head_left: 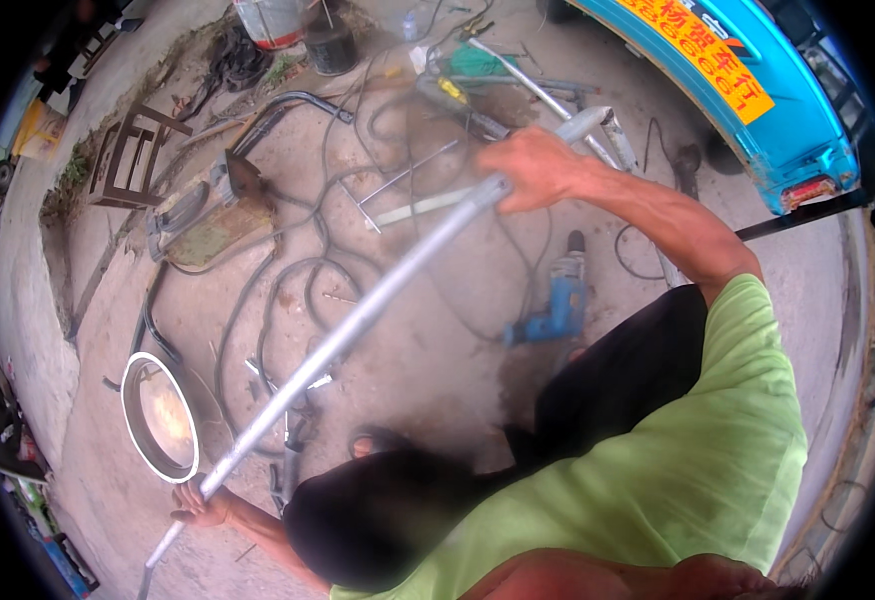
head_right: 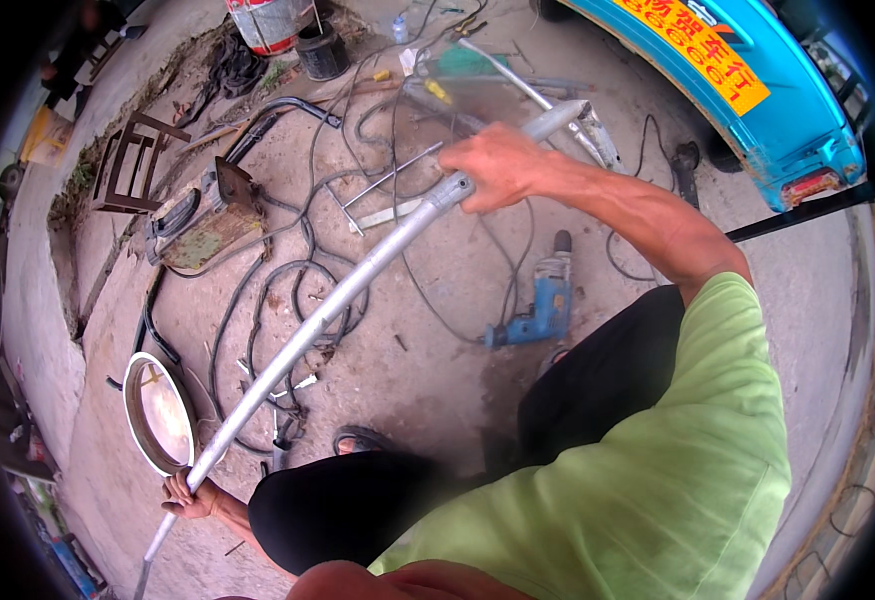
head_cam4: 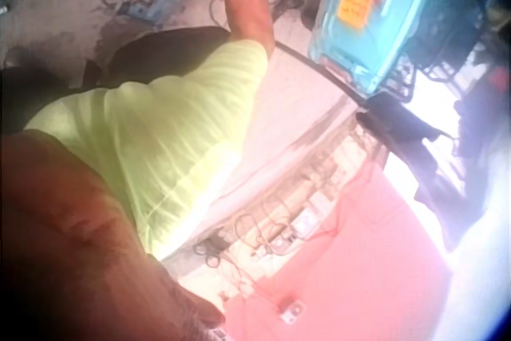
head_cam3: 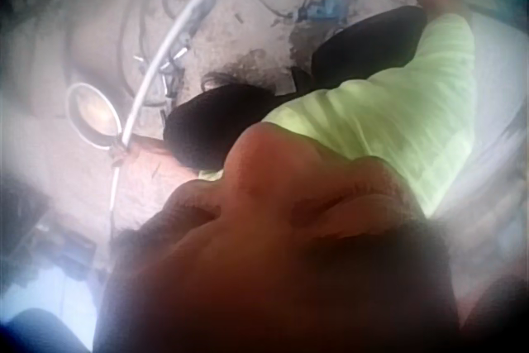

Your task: The person uses a power drill to make holes in several metal tubes, holding the tubing by hand while sitting on the ground.

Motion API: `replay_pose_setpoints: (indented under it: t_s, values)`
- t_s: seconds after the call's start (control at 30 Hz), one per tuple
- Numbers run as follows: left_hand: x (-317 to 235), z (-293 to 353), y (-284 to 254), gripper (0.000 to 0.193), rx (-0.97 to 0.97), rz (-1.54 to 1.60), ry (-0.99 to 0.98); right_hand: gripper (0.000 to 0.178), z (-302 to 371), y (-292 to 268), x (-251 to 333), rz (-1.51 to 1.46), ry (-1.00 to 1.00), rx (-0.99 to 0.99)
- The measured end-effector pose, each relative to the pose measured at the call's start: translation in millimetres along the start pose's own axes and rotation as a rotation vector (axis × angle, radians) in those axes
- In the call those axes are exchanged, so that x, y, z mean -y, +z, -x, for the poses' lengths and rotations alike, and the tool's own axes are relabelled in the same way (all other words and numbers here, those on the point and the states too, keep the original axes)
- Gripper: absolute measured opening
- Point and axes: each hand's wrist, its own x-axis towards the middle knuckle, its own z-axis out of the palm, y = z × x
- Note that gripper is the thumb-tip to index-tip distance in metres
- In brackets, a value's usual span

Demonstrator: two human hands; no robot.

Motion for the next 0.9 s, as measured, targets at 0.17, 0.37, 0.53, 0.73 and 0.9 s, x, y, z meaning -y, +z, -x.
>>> replay_pose_setpoints:
  t_s: [0.17, 0.37, 0.53, 0.73, 0.9]
  values:
    - [7.4, 4.8, 2.9, 0.049, 0.014, 0.015, 0.005, 0.037, 4.0, -12.5, 4.5, -0.021, -0.01, -0.033]
    - [18.2, 5.1, 9.3, 0.047, 0.035, 0.062, -0.035, 0.037, 8.8, -26.1, 9.9, -0.009, -0.04, -0.049]
    - [33.5, 0.5, 20.0, 0.044, 0.032, 0.037, -0.023, 0.033, 12.3, -27.9, 17.6, 0.019, -0.032, -0.057]
    - [45.0, -8.0, 24.3, 0.041, -0.017, 0.042, -0.009, 0.03, 10.6, -32.2, 16.5, 0.027, -0.016, -0.073]
    - [72.2, -13.6, 3.1, 0.036, -0.031, 0.0, -0.096, 0.036, -14.1, -19.7, 36.4, 0.025, -0.061, -0.034]
